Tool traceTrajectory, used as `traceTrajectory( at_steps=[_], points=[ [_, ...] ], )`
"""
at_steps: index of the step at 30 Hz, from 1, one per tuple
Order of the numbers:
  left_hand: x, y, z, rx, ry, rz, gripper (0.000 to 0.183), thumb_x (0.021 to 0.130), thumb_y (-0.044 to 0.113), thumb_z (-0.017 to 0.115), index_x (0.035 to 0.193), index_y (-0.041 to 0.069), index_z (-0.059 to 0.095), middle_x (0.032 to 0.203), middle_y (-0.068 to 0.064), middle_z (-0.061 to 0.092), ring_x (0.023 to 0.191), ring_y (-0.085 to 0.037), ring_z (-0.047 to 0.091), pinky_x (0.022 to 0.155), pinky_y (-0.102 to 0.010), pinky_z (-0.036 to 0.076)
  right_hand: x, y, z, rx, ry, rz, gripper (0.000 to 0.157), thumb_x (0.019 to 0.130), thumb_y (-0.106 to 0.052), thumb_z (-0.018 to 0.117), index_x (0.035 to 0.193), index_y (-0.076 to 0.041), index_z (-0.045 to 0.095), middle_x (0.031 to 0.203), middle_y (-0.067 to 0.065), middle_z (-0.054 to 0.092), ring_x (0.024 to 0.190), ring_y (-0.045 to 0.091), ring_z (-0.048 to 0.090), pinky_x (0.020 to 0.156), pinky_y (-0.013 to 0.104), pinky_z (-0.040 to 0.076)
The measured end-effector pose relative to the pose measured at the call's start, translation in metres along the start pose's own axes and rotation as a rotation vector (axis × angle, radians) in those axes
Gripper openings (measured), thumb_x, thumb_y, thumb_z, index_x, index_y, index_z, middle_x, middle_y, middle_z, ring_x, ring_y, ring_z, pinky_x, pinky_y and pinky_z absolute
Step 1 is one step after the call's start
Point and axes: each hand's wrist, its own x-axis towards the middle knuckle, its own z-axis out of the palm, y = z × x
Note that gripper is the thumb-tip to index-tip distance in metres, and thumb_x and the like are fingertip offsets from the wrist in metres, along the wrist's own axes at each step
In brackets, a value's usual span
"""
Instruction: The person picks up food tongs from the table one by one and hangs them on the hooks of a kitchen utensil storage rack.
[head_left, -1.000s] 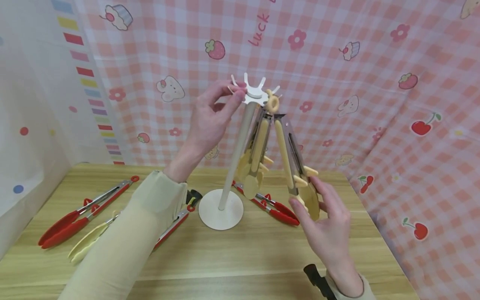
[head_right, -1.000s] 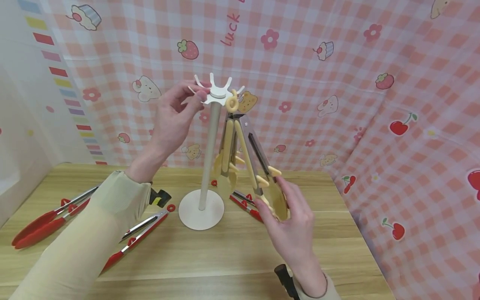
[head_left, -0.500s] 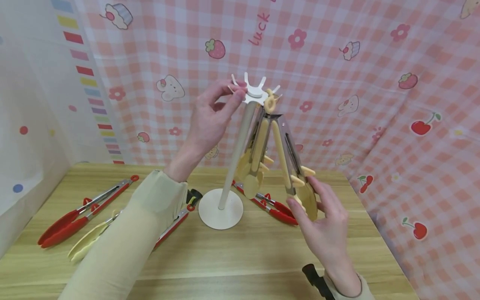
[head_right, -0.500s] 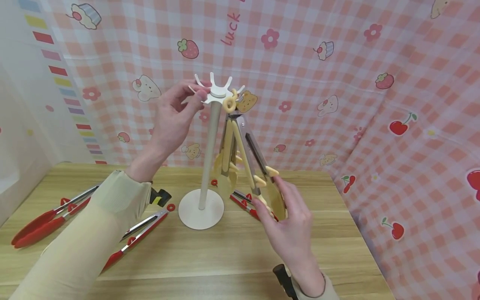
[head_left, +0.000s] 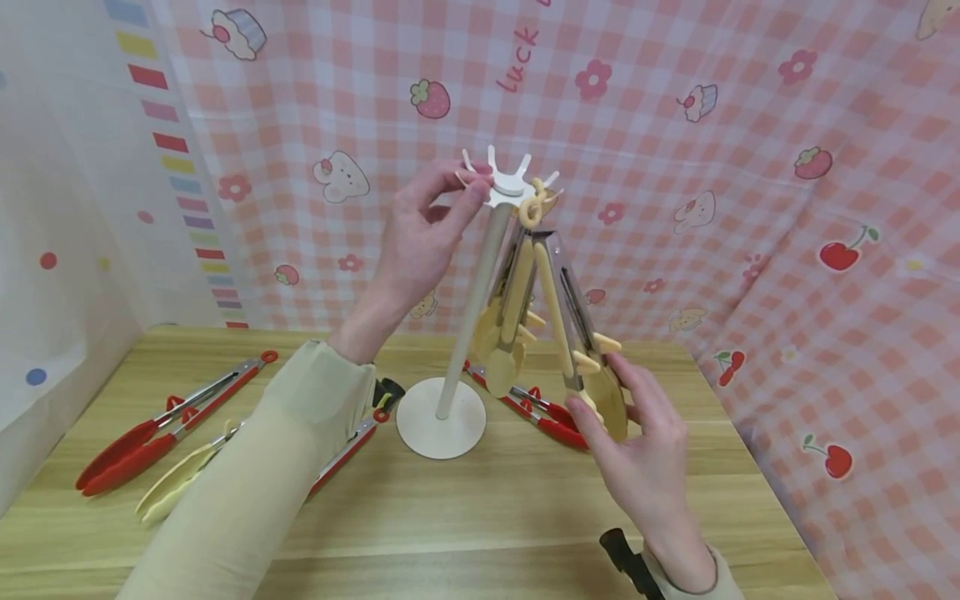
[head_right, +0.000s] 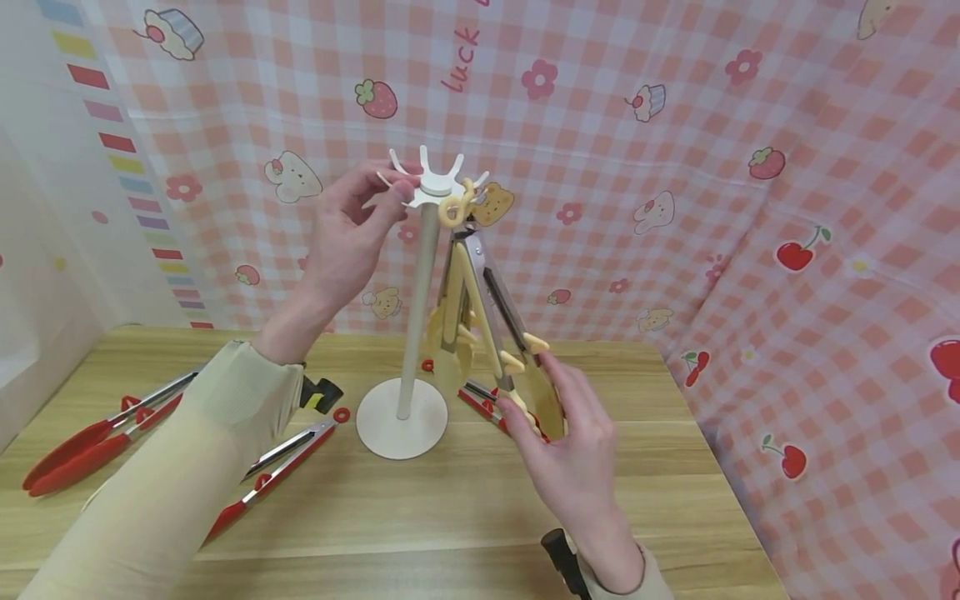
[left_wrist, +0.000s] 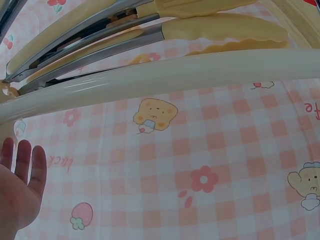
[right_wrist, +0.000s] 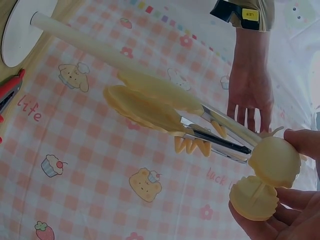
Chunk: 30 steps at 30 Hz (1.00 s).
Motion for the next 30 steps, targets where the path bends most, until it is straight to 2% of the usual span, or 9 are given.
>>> traceTrajectory(
  at_steps=[12, 18, 25, 30],
  points=[
    [-0.001, 0.000, 0.000, 0.014, 0.000, 0.004, 0.019, 0.106, 0.014, 0.063, 0.113, -0.004, 0.067, 0.134, -0.016, 0.070, 0.119, -0.017, 0.067, 0.096, -0.031, 0.060, -0.002, -0.006, 0.003, -0.015, -0.043, 0.039, 0.062, 0.075, 0.002, 0.088, 0.134, -0.002, 0.069, 0.117, 0.014, 0.077, 0.109, -0.005, 0.063, 0.078, 0.006, 0.055],
    [0.000, 0.000, -0.001, 0.010, 0.001, 0.009, 0.019, 0.106, 0.014, 0.062, 0.112, -0.004, 0.067, 0.134, -0.016, 0.071, 0.118, -0.017, 0.067, 0.096, -0.031, 0.060, -0.003, -0.007, 0.006, -0.013, -0.067, 0.046, 0.060, 0.077, 0.000, 0.087, 0.133, -0.002, 0.069, 0.119, 0.014, 0.077, 0.105, 0.000, 0.063, 0.076, 0.007, 0.056],
    [0.000, -0.001, 0.000, 0.004, 0.005, 0.005, 0.019, 0.105, 0.013, 0.063, 0.113, -0.004, 0.067, 0.134, -0.016, 0.071, 0.118, -0.018, 0.067, 0.096, -0.036, 0.061, -0.005, -0.011, 0.011, -0.025, -0.115, 0.070, 0.057, 0.079, -0.004, 0.088, 0.132, -0.004, 0.068, 0.117, 0.011, 0.075, 0.103, 0.009, 0.064, 0.073, 0.009, 0.057],
    [0.000, 0.000, 0.000, -0.002, 0.002, -0.009, 0.019, 0.105, 0.014, 0.063, 0.113, -0.003, 0.066, 0.135, -0.015, 0.071, 0.118, -0.017, 0.067, 0.093, -0.033, 0.060, -0.006, -0.015, 0.018, -0.007, -0.155, 0.086, 0.053, 0.080, -0.006, 0.088, 0.128, -0.003, 0.067, 0.115, 0.010, 0.074, 0.099, 0.014, 0.065, 0.069, 0.014, 0.060]
  ],
)
